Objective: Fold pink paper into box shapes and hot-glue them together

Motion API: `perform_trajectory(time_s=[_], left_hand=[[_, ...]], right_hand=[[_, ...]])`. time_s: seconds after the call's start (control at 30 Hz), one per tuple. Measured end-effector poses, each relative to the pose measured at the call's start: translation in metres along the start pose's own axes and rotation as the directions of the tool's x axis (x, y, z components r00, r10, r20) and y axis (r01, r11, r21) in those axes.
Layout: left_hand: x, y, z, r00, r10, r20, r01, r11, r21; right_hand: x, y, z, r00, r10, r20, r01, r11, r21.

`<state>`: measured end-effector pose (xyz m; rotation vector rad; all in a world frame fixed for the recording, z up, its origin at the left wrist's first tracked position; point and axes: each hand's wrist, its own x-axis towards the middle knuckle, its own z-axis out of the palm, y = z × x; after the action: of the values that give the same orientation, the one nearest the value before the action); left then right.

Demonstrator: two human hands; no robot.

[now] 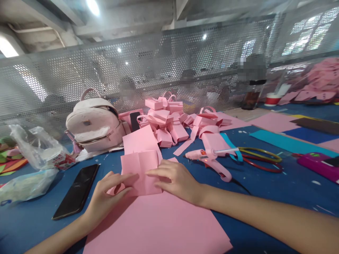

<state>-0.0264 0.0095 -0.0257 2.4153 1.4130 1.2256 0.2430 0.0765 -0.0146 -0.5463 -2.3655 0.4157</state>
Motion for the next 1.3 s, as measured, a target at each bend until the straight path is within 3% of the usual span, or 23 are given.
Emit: perform_trajectory(time_s=[0.17,0.33,0.63,0.8,1.0,1.17,1.3], left_hand=[[0.000,0.005,-0.001,0.991,-0.137,0.012,0.137,0.988,-0.074],[0.002,0.005,-0.004,0.990,-0.140,0.021,0.141,0.986,-0.085],[0.004,0.006,-0.007,0.998,-0.063,0.013,0.064,0.996,-0.059],[0.001,0.010,0.001,0.991,-0.131,-0.019,0.129,0.988,-0.086],[-0.003,0.019,0.010,0.959,-0.284,0.006,0.283,0.952,-0.114],[-0.003,0.018,0.007,0.959,-0.285,-0.014,0.283,0.957,-0.058],[-0.001,0.014,0.005,0.956,-0.294,-0.022,0.294,0.956,-0.017]], right_hand=[[0.000,-0.003,-0.001,0.990,0.141,-0.006,-0.140,0.984,0.109],[0.002,-0.005,-0.004,0.973,0.228,0.021,-0.228,0.956,0.182],[0.004,-0.004,-0.007,0.977,0.213,0.028,-0.214,0.953,0.215],[0.002,-0.010,0.001,0.981,0.187,0.047,-0.193,0.946,0.262],[0.005,-0.026,0.006,0.942,0.335,0.036,-0.321,0.859,0.399],[0.005,-0.020,0.004,0.946,0.321,-0.032,-0.301,0.913,0.274],[0.004,-0.010,0.005,0.961,0.271,-0.060,-0.247,0.932,0.267]])
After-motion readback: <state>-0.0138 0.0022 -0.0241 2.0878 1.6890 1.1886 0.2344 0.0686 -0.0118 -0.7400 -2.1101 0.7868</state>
